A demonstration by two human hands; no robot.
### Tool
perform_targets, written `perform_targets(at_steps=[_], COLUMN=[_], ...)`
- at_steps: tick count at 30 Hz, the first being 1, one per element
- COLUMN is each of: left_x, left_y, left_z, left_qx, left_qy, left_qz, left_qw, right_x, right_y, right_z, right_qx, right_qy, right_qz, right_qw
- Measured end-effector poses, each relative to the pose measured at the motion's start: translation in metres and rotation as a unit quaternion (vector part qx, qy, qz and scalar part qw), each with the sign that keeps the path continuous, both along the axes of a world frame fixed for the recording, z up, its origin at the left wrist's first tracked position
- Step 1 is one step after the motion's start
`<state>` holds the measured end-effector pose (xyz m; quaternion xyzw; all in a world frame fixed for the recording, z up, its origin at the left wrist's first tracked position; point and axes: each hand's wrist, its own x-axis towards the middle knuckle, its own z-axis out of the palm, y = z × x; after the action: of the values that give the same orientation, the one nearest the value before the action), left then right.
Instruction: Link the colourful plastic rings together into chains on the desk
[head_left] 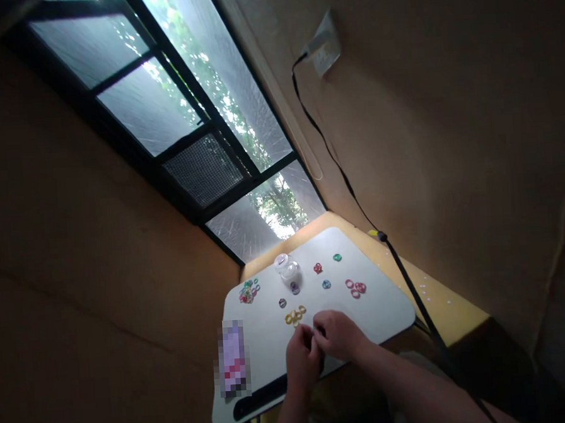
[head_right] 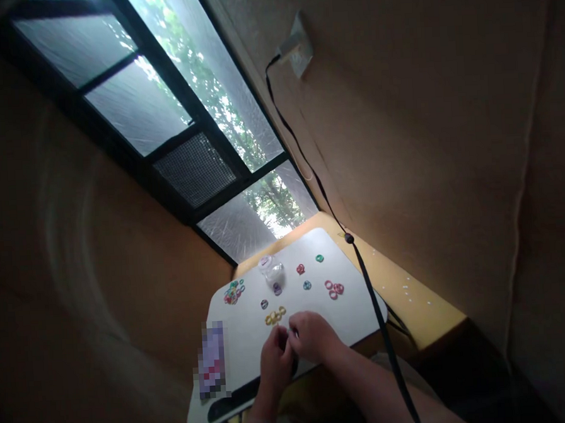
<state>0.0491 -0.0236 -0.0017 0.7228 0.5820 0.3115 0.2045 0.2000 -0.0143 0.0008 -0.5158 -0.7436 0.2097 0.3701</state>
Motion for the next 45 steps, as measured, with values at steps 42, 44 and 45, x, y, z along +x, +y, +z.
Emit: perform_targets(at_steps=[42, 44, 45], left_x=[-0.0087, -0.0089, -0.009], left_y=[0.0028, 0.0025, 0.0023], left_z=[-0.0038, -0.004, -0.004], left_qx=[0.002, 0.004, 0.005], left_qy=[-0.119, -0.121, -0.122], left_qz=[-0.026, -0.029, -0.029], left_qw=[0.992, 0.992, 0.992], right_x=[-0.0068, -0.007, -0.0071], right_y=[0.0025, 0.0025, 0.0025], right_z=[-0.0075, -0.0075, -0.0075], right_qx=[0.029, 0.031, 0.031], right_qy=[-0.053, -0.053, -0.053], right_qz=[-0.017, -0.018, -0.018], right_qw=[0.998, 0.998, 0.998])
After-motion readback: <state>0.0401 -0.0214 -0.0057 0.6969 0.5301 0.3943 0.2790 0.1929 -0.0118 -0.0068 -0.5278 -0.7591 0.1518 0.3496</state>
